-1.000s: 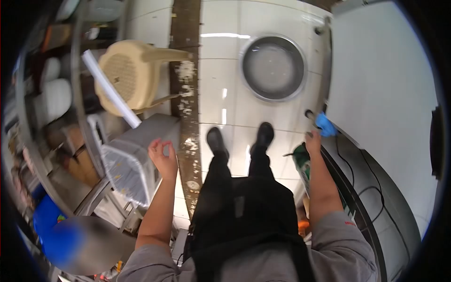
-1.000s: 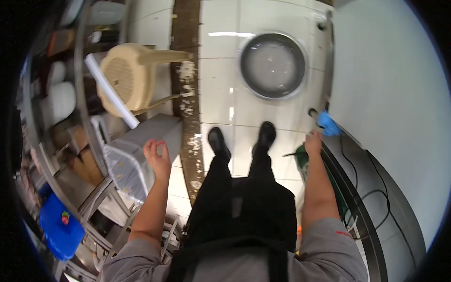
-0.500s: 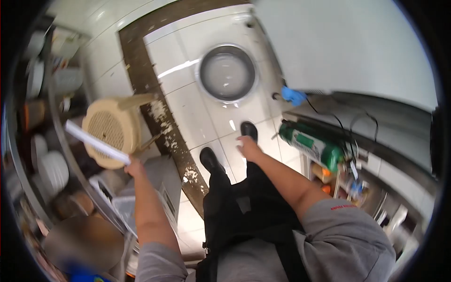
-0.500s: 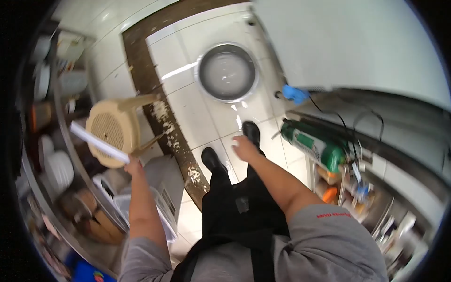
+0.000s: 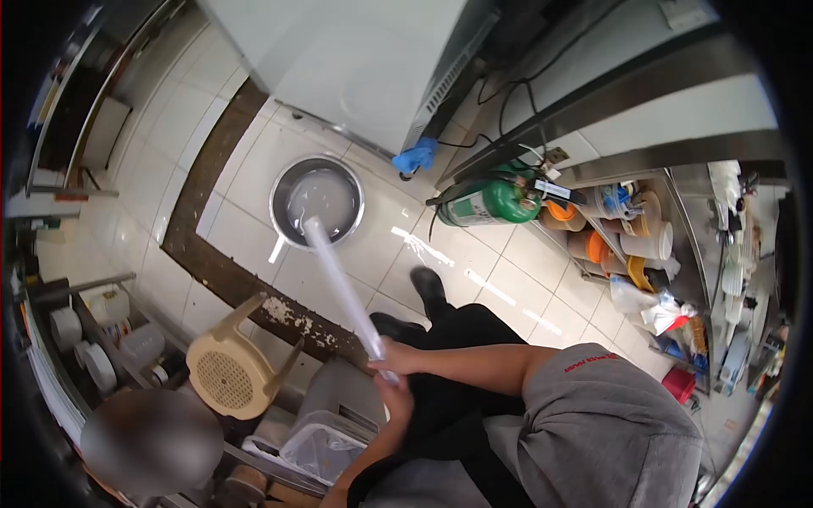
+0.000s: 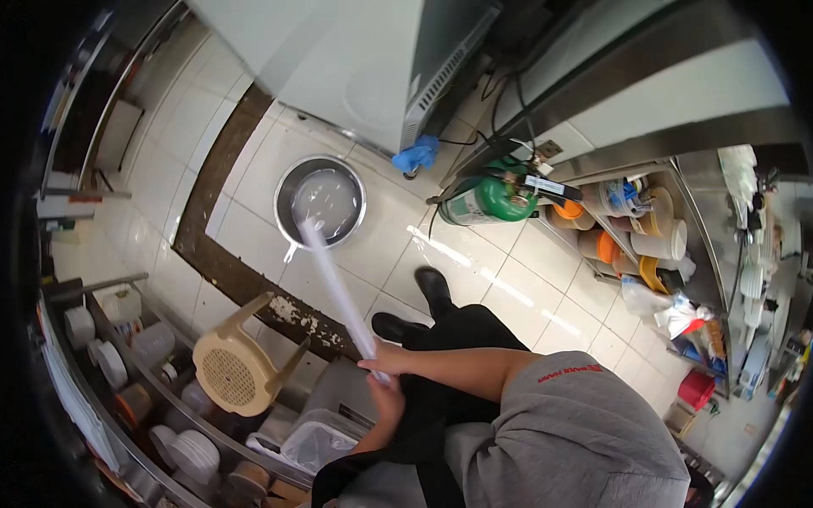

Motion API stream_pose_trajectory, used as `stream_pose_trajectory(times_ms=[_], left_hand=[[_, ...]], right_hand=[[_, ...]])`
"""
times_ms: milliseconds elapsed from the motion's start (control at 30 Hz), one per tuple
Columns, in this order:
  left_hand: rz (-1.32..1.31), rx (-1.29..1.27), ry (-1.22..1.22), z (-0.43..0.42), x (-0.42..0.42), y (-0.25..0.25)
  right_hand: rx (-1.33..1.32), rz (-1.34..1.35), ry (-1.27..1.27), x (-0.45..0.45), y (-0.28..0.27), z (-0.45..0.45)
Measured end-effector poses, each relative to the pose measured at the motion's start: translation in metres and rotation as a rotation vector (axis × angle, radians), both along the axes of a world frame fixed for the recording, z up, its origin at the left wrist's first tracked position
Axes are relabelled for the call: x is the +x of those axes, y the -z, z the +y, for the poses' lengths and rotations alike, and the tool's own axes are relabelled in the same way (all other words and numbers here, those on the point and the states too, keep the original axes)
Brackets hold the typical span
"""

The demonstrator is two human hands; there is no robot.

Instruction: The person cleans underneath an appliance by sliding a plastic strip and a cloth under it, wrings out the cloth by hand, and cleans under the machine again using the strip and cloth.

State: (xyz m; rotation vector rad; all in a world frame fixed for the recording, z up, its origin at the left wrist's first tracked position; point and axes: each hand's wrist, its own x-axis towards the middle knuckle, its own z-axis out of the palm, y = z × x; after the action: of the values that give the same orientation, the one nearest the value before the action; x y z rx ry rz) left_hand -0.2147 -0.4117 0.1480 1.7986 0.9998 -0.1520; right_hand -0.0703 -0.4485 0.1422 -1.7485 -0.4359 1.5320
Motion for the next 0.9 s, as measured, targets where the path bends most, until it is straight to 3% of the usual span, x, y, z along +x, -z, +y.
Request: stream_pose_trajectory(times_ms=[33,67,133,167,300,400,467,600,667,767,833,900], left_hand=[[-0.052,-0.105,0.071,-0.004,0.017,-0.009],[-0.054,-0.101,0.087,-0.005,0.029,-0.013],[-0.019,-0.063,0.399,-0.01,0.052,-0.02],[-0.017,-0.063,0.408,-0.014,0.062,-0.022],[-0.076,-0.134,0.486,-0.027,0.105,-0.039],[0.049,-0.136,0.501,-0.034,0.129,-0.05],[-0.176,-0.113,0.648,-0.032,0.14,-0.045],[-0.204,-0.207,0.619,-0.007,0.157,-0.054],[-0.148,-0.204,0.542,0.009,0.142,-0.044],[-0.015,-0.155,0.454,0.041,0.102,-0.022],[0.016,0.035,0.445,0.062,0.05,0.015],[0.21,0.052,0.4,0.081,0.019,0.009]], right_hand=[[-0.054,-0.034,0.149,0.004,-0.001,-0.012],[-0.109,-0.063,0.296,0.006,-0.002,-0.024],[-0.172,-0.055,0.535,0.014,-0.008,-0.046],[-0.178,-0.021,0.626,0.021,-0.014,-0.055],[-0.156,-0.227,0.788,0.028,0.003,-0.079],[-0.176,-0.066,0.82,0.051,-0.01,-0.086],[-0.212,-0.006,0.906,0.073,-0.031,-0.083],[-0.217,-0.238,0.796,0.115,0.012,-0.085],[-0.429,-0.433,0.687,0.138,0.017,-0.08],[-0.494,-0.32,0.661,0.188,-0.015,-0.074],[-0.52,-0.305,0.594,0.203,0.01,-0.072],[-0.548,-0.294,0.527,0.207,0.024,-0.072]])
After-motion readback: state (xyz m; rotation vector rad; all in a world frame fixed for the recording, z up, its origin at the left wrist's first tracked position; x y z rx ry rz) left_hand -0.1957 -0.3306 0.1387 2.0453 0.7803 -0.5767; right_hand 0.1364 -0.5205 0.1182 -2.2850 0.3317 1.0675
